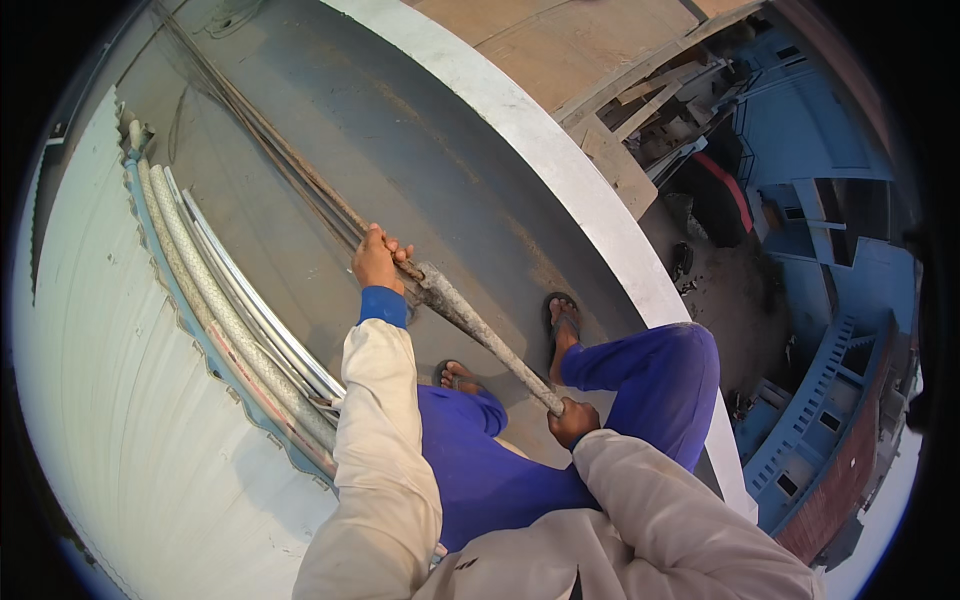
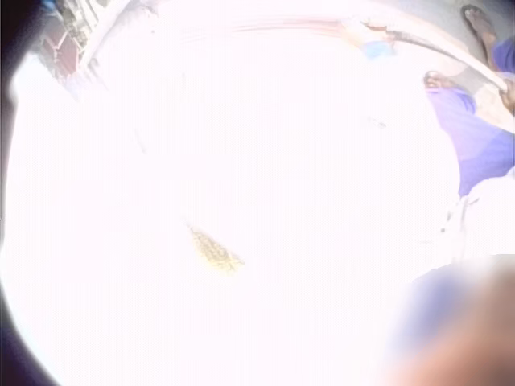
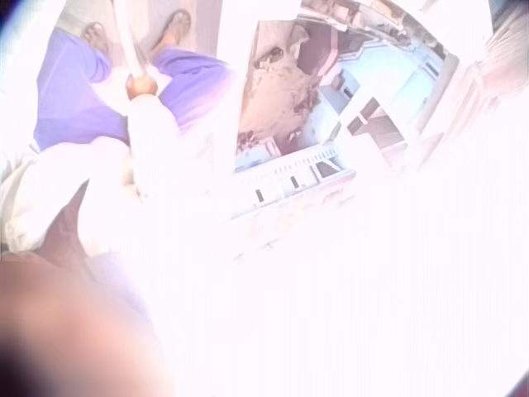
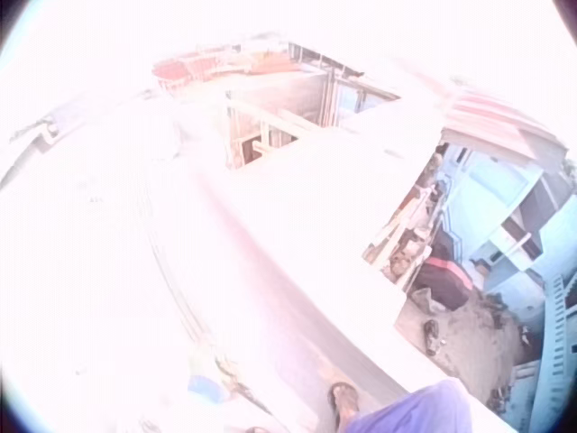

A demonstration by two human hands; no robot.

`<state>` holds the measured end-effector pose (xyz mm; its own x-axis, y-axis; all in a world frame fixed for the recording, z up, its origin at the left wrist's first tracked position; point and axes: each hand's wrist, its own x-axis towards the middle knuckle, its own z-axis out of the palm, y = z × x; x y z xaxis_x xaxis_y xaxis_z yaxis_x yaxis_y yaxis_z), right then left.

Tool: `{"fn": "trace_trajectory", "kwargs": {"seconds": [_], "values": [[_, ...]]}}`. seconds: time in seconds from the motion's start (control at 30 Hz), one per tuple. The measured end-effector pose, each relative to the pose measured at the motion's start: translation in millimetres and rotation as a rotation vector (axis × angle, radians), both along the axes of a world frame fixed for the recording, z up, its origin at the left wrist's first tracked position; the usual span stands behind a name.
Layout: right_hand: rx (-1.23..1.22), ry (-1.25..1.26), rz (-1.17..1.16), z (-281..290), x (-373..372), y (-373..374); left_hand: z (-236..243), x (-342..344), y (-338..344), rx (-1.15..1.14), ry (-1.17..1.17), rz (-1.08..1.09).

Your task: The person sits on a rooftop and repeatedly bends thin metal rods using a larger metal bar as a lever. They hold each rod with one hand and apply force with the other, then place the bent rods aside. The person later walks across a wooden plank to another section of the roof.

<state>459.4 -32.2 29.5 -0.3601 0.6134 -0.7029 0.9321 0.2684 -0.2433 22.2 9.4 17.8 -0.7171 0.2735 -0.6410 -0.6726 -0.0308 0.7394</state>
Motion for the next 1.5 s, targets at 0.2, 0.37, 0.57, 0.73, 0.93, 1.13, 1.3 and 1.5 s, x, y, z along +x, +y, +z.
{"fn": "trace_trajectory", "kwargs": {"seconds": [0.2,0.37,0.57,0.73,0.93,1.13,1.3,1.5], "values": [[0.036,0.065,0.049,-35.5,-0.7,-4.6,3.6,0.7,-18.5,0.014,0.078,-0.009],[0.181,0.148,0.142,-82.5,2.3,-9.3,2.0,5.0,-21.9,0.019,0.148,-0.051],[0.134,0.31,0.024,-154.7,-11.9,1.8,-3.5,1.6,-25.1,0.052,0.158,-0.033],[0.12,0.381,0.002,-160.0,-16.4,2.3,-2.4,1.5,-26.4,0.098,0.153,-0.024],[0.081,0.256,-0.039,-119.1,-16.8,9.7,16.1,12.2,-23.4,0.097,0.146,-0.035],[0.21,0.61,-0.074,-141.7,-14.1,9.5,19.1,13.9,-29.5,0.078,0.163,-0.022],[0.18,0.627,-0.1,-159.0,-13.8,10.7,20.8,15.3,-25.6,0.094,0.193,-0.04],[0.122,0.551,-0.112,-148.0,-11.0,14.5,27.0,21.4,-16.4,0.068,0.201,-0.032]]}}
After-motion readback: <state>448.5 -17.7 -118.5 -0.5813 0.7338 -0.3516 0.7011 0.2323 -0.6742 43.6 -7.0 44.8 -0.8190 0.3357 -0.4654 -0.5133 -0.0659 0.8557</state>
